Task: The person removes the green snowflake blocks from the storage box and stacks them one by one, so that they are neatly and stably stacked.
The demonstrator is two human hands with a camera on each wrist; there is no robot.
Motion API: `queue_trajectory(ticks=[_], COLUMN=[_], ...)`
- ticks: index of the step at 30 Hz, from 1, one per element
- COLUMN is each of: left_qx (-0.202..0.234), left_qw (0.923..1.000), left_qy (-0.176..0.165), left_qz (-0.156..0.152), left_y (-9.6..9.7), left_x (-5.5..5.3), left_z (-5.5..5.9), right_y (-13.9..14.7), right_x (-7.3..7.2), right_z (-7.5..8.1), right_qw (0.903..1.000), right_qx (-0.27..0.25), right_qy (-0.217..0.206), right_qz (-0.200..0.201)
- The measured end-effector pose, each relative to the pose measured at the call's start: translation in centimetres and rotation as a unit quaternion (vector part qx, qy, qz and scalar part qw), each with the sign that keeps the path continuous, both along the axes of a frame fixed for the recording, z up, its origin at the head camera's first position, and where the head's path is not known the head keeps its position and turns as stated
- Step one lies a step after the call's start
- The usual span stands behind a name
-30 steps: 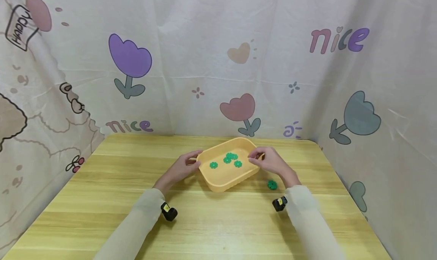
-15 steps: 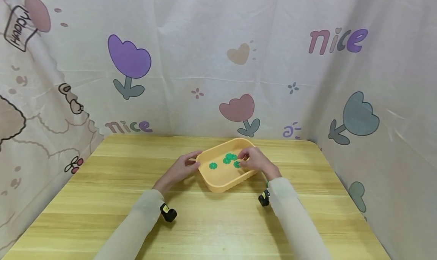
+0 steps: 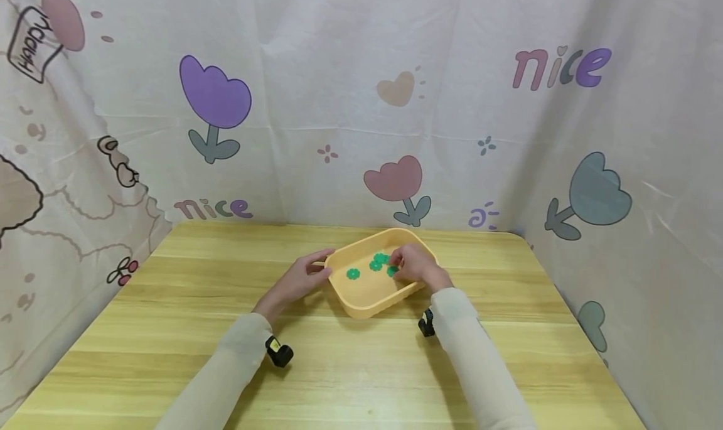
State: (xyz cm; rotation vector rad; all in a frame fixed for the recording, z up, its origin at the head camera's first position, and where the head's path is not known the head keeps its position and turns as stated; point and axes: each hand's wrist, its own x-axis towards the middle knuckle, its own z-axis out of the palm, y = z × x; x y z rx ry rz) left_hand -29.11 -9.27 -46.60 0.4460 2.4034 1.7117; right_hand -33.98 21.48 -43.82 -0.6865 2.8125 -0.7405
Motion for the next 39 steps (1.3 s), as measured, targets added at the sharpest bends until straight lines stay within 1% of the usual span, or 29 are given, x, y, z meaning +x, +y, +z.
queue_trajectory(ticks=[6,14,22,27,33,39], left_qx=[-0.001,0.000,-0.002,-0.002,-0.001,-0.005], left_qw=[1.0000,1.0000,1.0000,1.0000,1.0000,1.0000], left_qy=[-0.002,0.001,0.000,0.001,0.002,-0.001], left_qz=[0.002,-0.005,-0.006,-0.006,-0.007,0.000], left_y=[0.01,-0.02,-0.06,-0.07,-0.04,0.02], left_x=[-0.22,-0.22,-0.23,-0.23,-0.28,-0.12], left_z=[-0.10,-0.13,-0.11,-0.08,-0.12,-0.17], right_y=[-0.13,-0.05,-0.13,0.00,0.08,0.01], right_x=[-0.06,0.02,-0.11,-0.08,-0.11,-0.01], right_z=[0.21,0.35,0.18,0.27,0.36,0.25], right_qw=[0.9996,0.9995,0.9996,0.9997,0.9994,0.9993], right_qx=[0.007,0.016,-0.009,-0.011,-0.016,-0.005], right_qy=[0.007,0.003,-0.005,-0.008,-0.012,0.012], right_qz=[0.027,0.026,0.028,0.020,0.026,0.034])
